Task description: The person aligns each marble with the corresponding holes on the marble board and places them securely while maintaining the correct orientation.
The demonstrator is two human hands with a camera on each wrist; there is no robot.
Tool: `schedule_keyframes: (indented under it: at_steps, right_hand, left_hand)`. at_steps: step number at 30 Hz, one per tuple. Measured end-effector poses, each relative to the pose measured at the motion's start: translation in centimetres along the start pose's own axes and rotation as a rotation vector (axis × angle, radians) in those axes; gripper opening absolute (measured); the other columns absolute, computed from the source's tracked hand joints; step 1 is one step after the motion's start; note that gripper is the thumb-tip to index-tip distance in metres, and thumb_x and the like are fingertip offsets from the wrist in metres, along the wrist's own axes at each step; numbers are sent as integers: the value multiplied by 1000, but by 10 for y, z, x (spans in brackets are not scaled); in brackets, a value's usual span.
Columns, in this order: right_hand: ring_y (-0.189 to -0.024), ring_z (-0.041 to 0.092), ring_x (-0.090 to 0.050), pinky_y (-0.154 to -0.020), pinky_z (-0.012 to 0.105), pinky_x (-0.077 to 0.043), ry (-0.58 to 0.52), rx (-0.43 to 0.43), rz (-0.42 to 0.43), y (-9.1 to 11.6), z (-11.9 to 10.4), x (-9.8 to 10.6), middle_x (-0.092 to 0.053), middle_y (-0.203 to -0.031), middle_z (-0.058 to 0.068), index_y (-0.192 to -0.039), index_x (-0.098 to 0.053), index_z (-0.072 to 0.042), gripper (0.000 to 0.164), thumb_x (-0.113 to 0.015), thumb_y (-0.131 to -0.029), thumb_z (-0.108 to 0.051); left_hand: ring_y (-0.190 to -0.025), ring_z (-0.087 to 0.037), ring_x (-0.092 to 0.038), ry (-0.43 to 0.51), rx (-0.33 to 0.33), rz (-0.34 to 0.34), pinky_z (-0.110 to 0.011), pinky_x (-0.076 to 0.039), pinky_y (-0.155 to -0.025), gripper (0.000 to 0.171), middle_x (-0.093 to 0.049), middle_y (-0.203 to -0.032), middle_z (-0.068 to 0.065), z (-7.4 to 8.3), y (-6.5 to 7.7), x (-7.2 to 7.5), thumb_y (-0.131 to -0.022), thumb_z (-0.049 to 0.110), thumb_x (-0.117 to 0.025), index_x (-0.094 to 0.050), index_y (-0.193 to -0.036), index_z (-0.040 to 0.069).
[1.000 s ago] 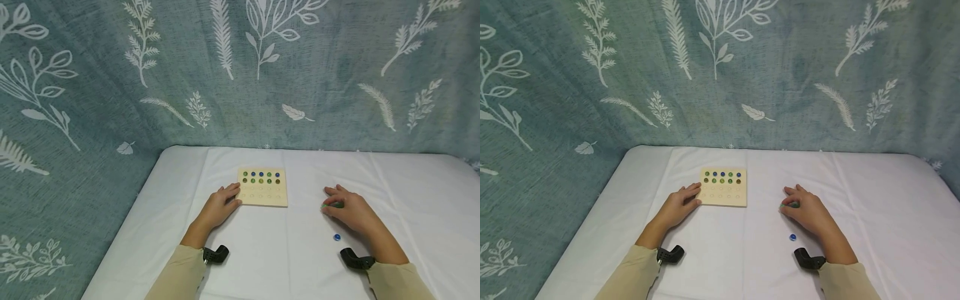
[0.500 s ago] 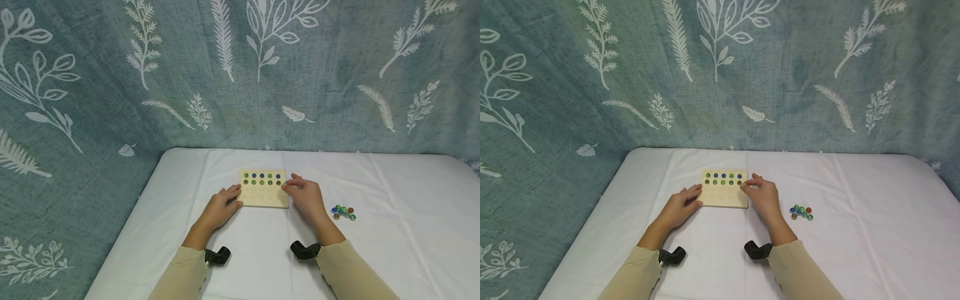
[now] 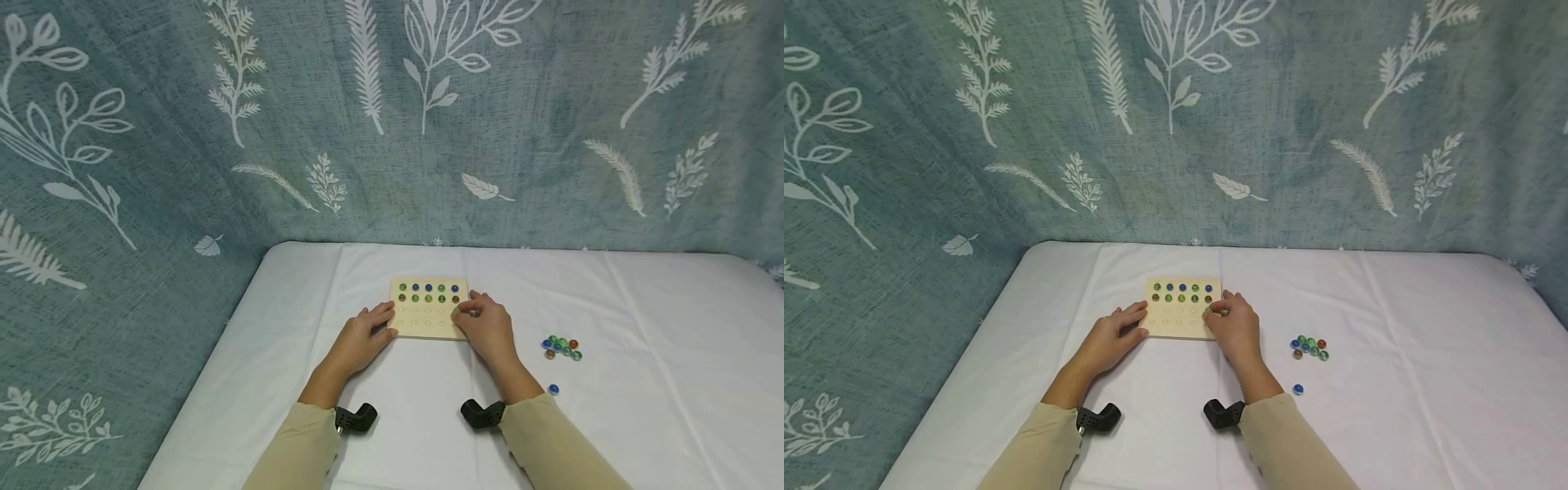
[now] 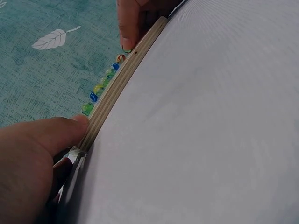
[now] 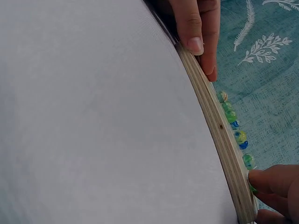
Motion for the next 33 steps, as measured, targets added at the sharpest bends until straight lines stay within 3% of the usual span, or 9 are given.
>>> schedule_keyframes:
  at_steps: [9, 26, 33]
  right_hand:
    - [-147, 37, -30, -121, 57, -22, 31, 34, 15, 1, -1, -1, -47, -149, 16, -109, -73, -1, 27, -72, -87, -17]
    - [-147, 36, -29, -121, 57, -22, 55, 22, 6, 1, -1, -3, -47, -150, 14, -113, -72, -1, 32, -73, -87, -19]
    - [-147, 33, -30, -122, 49, -27, -41, -53, -30, -1, -4, 7, -46, -151, 12, -118, -70, -2, 34, -70, -90, -21]
  left_hand:
    - [-143, -25, -38, -7, 5, 0, -40, -26, -123, 50, -46, -152, 4, 1, -1, 1, -96, 28, -66, -55, -141, 10]
    - [-143, -25, -39, 2, 9, 6, -41, -25, -123, 50, -47, -151, 4, 1, 0, 0, -95, 26, -66, -55, -140, 9]
    - [-143, -26, -38, 1, 3, 8, -41, -26, -123, 49, -47, -151, 3, 0, 0, 0, -95, 26, -66, -55, -140, 9]
Point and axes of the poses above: each hand's wrist, its own y-axis away from the middle knuckle, its own x-axis out of the back of the hand, z = x × y, the point moved 1 cm from there along -y, towards the middle knuckle
